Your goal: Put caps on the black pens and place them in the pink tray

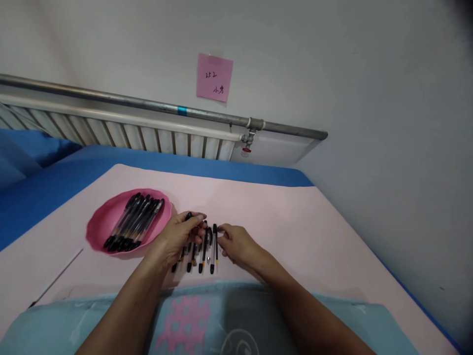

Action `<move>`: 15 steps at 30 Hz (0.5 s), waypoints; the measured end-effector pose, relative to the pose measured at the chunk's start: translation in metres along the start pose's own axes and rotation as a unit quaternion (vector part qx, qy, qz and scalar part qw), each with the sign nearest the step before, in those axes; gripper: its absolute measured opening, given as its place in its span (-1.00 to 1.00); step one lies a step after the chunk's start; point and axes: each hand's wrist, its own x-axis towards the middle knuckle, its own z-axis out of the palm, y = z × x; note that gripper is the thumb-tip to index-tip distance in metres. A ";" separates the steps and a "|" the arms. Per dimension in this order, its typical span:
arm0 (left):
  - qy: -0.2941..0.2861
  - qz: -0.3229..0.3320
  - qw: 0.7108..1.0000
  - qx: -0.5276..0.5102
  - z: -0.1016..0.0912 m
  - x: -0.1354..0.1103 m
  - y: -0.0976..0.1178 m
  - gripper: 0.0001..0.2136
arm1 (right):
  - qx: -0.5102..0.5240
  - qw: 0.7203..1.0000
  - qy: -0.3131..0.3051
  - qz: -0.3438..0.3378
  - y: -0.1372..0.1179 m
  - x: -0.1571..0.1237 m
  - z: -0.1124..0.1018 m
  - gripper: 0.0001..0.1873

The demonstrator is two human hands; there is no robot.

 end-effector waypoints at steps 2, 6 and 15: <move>-0.005 0.002 1.000 0.002 -0.001 0.001 -0.001 -0.87 | -0.033 0.999 0.006 -0.036 0.001 0.001 0.000 -0.76; -0.003 -0.005 1.000 -0.001 -0.002 0.000 -0.001 -0.90 | -0.055 0.996 0.022 -0.066 0.000 0.002 -0.003 -0.75; -0.065 -0.073 0.990 -0.103 0.006 -0.002 -0.007 -0.91 | -0.105 0.940 0.159 -0.282 -0.025 -0.017 -0.009 -0.81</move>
